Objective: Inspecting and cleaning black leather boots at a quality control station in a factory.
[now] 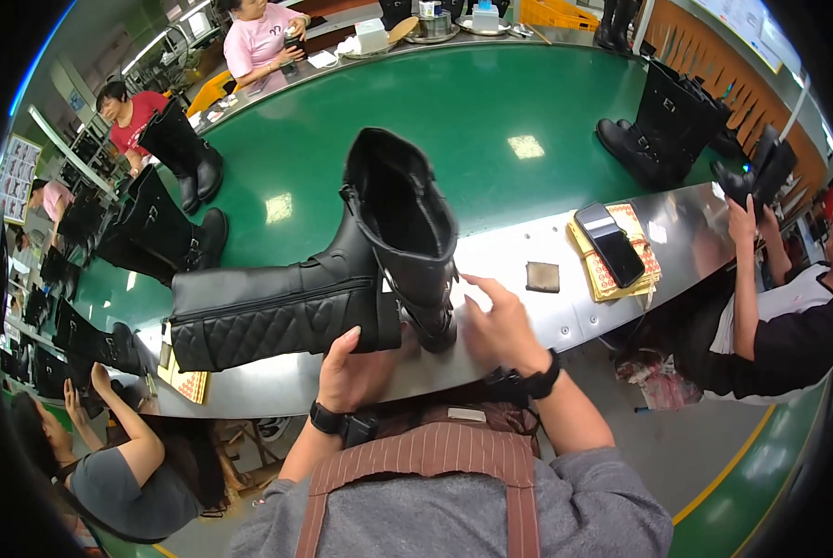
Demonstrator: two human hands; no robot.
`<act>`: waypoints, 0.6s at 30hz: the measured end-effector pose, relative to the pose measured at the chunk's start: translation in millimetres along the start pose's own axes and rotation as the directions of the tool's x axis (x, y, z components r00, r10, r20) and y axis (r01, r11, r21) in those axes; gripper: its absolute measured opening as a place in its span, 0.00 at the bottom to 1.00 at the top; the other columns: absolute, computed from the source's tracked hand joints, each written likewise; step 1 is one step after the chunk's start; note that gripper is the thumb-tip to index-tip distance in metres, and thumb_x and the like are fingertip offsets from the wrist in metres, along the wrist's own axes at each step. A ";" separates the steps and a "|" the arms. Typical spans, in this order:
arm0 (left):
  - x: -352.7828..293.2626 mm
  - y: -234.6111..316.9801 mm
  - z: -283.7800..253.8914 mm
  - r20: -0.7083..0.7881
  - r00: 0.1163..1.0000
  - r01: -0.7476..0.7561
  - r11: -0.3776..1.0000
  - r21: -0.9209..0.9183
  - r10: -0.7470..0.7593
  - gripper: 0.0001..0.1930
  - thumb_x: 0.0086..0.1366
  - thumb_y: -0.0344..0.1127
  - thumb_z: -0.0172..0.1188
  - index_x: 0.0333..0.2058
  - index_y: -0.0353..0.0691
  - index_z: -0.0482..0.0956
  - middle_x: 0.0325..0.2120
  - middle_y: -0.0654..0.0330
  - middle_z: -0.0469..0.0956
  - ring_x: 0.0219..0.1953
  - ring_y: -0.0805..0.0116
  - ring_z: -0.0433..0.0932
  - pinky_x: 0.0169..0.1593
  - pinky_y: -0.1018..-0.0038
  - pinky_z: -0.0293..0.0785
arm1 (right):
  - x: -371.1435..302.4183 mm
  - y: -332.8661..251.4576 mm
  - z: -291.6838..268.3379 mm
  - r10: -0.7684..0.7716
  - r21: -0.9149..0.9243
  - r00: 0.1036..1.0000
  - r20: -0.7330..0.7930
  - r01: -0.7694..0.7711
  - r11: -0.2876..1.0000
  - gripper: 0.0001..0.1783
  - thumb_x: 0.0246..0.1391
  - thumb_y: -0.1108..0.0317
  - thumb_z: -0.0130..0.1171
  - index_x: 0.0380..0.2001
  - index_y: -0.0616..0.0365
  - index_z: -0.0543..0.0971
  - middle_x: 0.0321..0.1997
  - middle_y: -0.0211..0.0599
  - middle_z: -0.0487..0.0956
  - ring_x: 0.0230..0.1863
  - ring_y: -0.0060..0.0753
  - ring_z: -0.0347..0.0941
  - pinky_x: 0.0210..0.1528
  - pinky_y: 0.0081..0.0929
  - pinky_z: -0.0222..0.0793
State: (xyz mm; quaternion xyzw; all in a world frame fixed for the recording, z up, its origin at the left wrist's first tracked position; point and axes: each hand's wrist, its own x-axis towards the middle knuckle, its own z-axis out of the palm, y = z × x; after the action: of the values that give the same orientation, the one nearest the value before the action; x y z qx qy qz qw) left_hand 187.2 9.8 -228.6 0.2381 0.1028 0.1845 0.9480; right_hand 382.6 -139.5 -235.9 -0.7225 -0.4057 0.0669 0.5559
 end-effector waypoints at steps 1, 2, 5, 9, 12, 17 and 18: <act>-8.3 4.9 3.2 -0.071 0.997 -0.001 0.995 0.099 0.008 0.31 0.59 0.39 0.54 0.59 0.28 0.60 0.57 0.47 0.66 0.61 0.54 0.63 0.66 0.56 0.52 | 3.1 -9.4 -16.6 0.044 -0.296 0.995 -0.088 -0.068 0.953 0.18 0.48 0.75 0.57 0.46 0.60 0.76 0.39 0.47 0.78 0.42 0.47 0.74 0.45 0.32 0.69; -13.0 10.4 8.9 -0.075 0.997 0.001 0.994 0.108 0.007 0.31 0.59 0.39 0.54 0.59 0.28 0.60 0.57 0.47 0.66 0.61 0.54 0.63 0.66 0.56 0.52 | 5.6 10.5 -36.2 -0.076 -0.561 0.991 -0.108 0.003 0.828 0.24 0.45 0.75 0.60 0.50 0.58 0.73 0.44 0.45 0.77 0.47 0.45 0.72 0.48 0.34 0.68; -28.1 25.5 16.3 -0.046 0.992 -0.094 0.933 0.347 0.117 0.39 0.53 0.37 0.56 0.62 0.27 0.53 0.61 0.42 0.58 0.65 0.51 0.56 0.67 0.52 0.50 | 4.9 43.8 -82.3 0.089 -0.845 0.996 0.027 -0.025 0.534 0.35 0.44 0.70 0.63 0.58 0.56 0.65 0.55 0.46 0.70 0.55 0.48 0.66 0.54 0.36 0.66; -52.6 31.5 -6.5 -0.056 0.967 -0.202 0.881 0.429 0.248 0.43 0.50 0.36 0.57 0.64 0.28 0.49 0.63 0.40 0.55 0.66 0.49 0.54 0.67 0.52 0.50 | 6.0 51.8 -100.6 0.136 -0.811 0.984 0.111 0.011 0.585 0.31 0.38 0.65 0.70 0.50 0.53 0.74 0.45 0.39 0.74 0.49 0.45 0.67 0.49 0.37 0.67; -67.0 36.6 6.1 -0.073 0.958 -0.222 0.877 0.426 0.278 0.44 0.49 0.36 0.58 0.64 0.30 0.49 0.62 0.39 0.55 0.66 0.49 0.54 0.66 0.52 0.52 | 10.6 42.2 -103.2 0.239 -0.795 0.971 -0.019 -0.160 0.585 0.21 0.36 0.65 0.71 0.36 0.58 0.78 0.35 0.42 0.77 0.42 0.44 0.71 0.43 0.38 0.68; -89.8 40.4 4.5 -0.084 0.934 -0.263 0.824 0.501 0.348 0.44 0.48 0.34 0.60 0.64 0.33 0.51 0.62 0.42 0.57 0.65 0.49 0.56 0.66 0.53 0.54 | -7.5 -92.1 -83.8 0.089 -0.062 0.956 0.281 -0.074 0.995 0.11 0.42 0.67 0.67 0.25 0.63 0.77 0.22 0.38 0.73 0.25 0.32 0.72 0.27 0.26 0.64; -94.4 41.7 6.1 -0.062 0.929 -0.279 0.804 0.525 0.364 0.42 0.49 0.31 0.60 0.64 0.34 0.53 0.61 0.44 0.59 0.65 0.50 0.58 0.66 0.54 0.54 | -14.1 -116.7 -74.6 0.008 0.162 0.954 0.299 -0.059 0.985 0.10 0.44 0.69 0.65 0.25 0.63 0.76 0.22 0.37 0.73 0.25 0.29 0.71 0.26 0.23 0.63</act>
State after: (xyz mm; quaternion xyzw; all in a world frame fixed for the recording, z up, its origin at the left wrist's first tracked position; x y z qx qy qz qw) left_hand 90.4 3.8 -192.9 0.4776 0.1812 0.3277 0.7948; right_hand 354.3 -198.6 -113.0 -0.6610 -0.4652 0.2181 0.5469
